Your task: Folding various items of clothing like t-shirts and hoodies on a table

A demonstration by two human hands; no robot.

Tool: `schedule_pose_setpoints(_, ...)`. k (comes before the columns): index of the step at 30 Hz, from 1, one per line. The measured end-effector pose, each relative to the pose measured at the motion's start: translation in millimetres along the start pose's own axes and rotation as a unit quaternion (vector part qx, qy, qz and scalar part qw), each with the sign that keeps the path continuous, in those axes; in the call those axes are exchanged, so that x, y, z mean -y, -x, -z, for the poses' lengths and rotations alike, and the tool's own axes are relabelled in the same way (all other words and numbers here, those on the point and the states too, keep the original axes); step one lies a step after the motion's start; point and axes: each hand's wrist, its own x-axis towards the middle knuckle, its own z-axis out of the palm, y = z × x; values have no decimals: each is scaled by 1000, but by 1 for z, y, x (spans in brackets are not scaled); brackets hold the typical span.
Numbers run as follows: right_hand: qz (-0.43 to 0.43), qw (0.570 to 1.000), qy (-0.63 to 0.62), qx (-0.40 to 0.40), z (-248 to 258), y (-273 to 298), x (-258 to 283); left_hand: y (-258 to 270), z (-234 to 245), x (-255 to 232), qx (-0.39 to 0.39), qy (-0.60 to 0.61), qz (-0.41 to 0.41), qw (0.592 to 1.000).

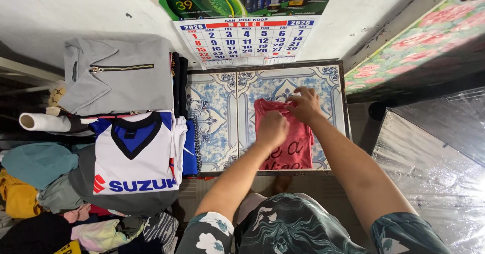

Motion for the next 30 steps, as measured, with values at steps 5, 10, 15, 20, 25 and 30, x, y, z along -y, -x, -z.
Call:
schedule_pose_setpoints(5, 34, 973, 100, 205, 8, -27, 21, 49, -7, -23, 113, -94, -218, 965)
schedule_pose_setpoints(10, 76, 974, 125, 172, -15, -37, 9, 57, -11, -14, 148, -94, -206, 963)
schedule_pose_setpoints(15, 123, 986, 26, -112, -50, -47, -21, 57, -15, -9, 148, -79, -219, 961)
schedule_pose_setpoints(20, 146, 982, 121, 20, -53, -43, -21, 55, -10, -13, 181, -86, -209, 957)
schedule_pose_setpoints(25, 235, 950, 116, -169, -8, -2, 22, 34, -21, 9, 79, -51, -228, 969)
schedule_pose_setpoints(30, 241, 969, 47, -9, -22, 53, 9, 15, -8, 17, 40, -54, -212, 975)
